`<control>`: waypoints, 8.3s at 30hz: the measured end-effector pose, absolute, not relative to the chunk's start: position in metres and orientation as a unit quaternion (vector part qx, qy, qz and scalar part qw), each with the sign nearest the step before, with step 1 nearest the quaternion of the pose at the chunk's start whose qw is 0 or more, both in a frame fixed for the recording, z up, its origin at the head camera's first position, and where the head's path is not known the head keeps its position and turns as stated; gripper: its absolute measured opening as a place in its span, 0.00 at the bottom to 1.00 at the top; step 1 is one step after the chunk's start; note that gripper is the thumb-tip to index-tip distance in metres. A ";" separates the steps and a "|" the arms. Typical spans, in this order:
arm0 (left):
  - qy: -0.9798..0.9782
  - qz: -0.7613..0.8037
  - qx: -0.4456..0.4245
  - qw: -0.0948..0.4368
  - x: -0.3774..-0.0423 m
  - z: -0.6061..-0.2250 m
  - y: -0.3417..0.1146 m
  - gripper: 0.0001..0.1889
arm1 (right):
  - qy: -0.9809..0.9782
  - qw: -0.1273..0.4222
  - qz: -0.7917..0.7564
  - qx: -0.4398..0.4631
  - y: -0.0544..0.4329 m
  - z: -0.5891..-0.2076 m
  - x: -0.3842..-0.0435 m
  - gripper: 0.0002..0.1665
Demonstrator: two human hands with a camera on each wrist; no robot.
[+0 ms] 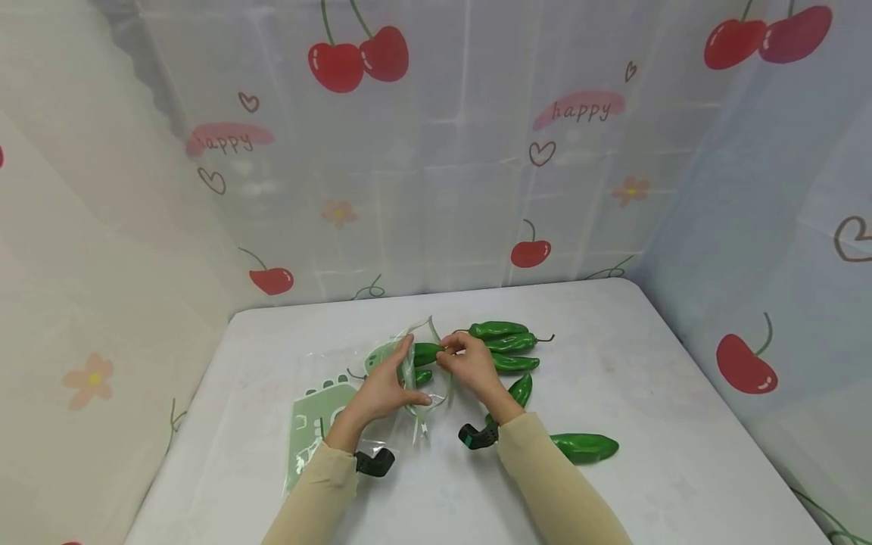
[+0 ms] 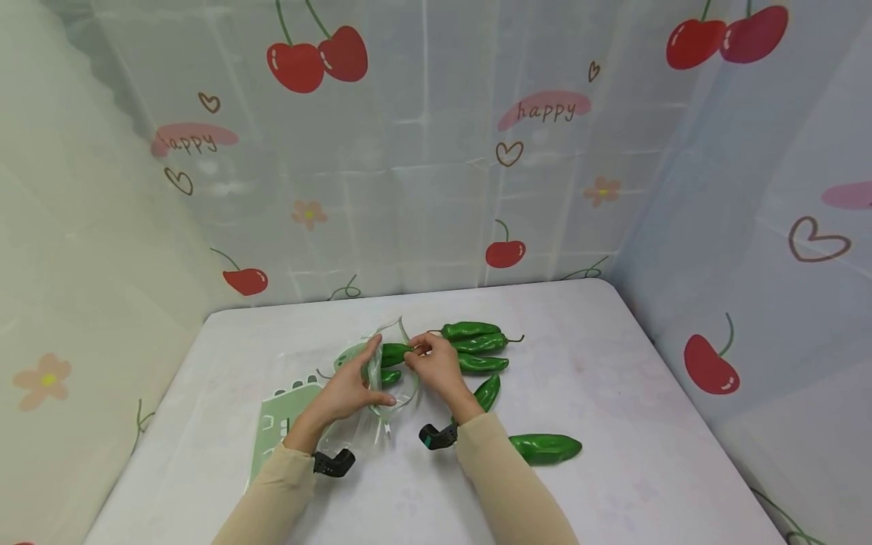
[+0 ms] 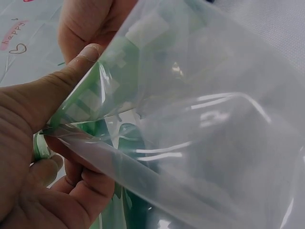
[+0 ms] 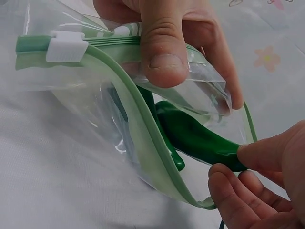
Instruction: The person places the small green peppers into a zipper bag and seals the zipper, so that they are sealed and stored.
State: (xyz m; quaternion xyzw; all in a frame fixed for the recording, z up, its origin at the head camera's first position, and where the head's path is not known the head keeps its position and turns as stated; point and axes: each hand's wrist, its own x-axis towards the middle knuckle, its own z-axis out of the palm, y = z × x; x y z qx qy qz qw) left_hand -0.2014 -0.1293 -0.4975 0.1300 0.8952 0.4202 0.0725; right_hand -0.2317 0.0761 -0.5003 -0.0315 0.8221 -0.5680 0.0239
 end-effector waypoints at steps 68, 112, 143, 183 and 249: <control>0.901 0.410 0.125 0.068 -0.201 -0.499 -0.131 0.66 | 0.827 0.100 -0.545 -0.094 0.090 -0.490 -0.218 0.16; 0.899 0.415 0.125 0.063 -0.200 -0.498 -0.132 0.66 | 0.876 0.078 -0.456 -0.136 0.151 -0.469 -0.190 0.11; 0.898 0.418 0.123 0.065 -0.201 -0.502 -0.137 0.67 | 0.879 0.107 -0.443 -0.141 0.193 -0.466 -0.172 0.11; 0.895 0.424 0.124 0.066 -0.199 -0.506 -0.136 0.66 | 0.892 0.083 -0.411 -0.166 0.264 -0.485 -0.154 0.16; 0.899 0.415 0.123 0.070 -0.200 -0.507 -0.138 0.66 | 0.894 0.155 -0.398 -0.133 0.305 -0.525 -0.141 0.34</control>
